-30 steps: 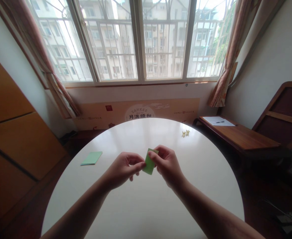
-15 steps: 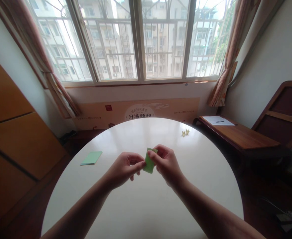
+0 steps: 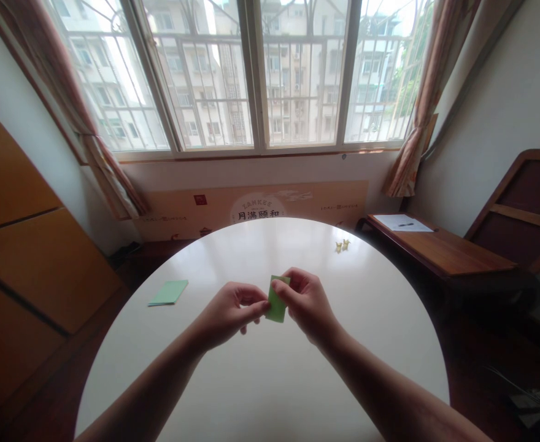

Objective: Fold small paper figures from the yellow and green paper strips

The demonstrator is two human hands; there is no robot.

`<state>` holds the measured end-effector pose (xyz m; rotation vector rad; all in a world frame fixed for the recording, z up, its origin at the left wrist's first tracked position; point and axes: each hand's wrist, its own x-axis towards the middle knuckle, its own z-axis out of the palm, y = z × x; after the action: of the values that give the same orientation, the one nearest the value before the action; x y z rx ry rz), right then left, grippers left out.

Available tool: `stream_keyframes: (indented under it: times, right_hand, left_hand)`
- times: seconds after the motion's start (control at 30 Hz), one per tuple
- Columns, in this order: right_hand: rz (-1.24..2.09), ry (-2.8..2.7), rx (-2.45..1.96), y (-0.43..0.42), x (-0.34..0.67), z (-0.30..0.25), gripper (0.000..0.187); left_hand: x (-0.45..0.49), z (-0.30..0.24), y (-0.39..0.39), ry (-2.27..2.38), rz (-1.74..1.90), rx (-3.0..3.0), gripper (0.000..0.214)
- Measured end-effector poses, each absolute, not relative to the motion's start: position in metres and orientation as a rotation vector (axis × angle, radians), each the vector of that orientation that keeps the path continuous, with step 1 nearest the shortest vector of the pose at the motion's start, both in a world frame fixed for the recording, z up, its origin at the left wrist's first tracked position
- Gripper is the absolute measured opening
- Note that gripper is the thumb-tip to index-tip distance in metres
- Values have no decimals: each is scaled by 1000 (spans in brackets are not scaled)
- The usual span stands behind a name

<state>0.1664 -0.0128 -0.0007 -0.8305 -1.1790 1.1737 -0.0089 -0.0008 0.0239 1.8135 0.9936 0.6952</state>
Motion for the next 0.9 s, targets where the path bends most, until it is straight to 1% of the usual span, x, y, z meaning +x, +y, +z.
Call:
stream_keyframes:
  times: [0.13,0.33,0.67,0.9]
  right_hand:
    - [1173,-1236,-830,-14,169,-3,32]
    - [1167,-1343,-841,-16,169,-9,31]
    - [1202,-1362,-796,-15,169,-9,32]
    - [1264,-1273,-775,-11,165,-11,26]
  left_hand:
    - [-10,26,0,984,754,1805,29]
    - [-10,28,-1,992,931,1774,25]
    - [-7,28,-1,959,949,1721,17]
    - [-6,25,-2,973,1036,1774,18]
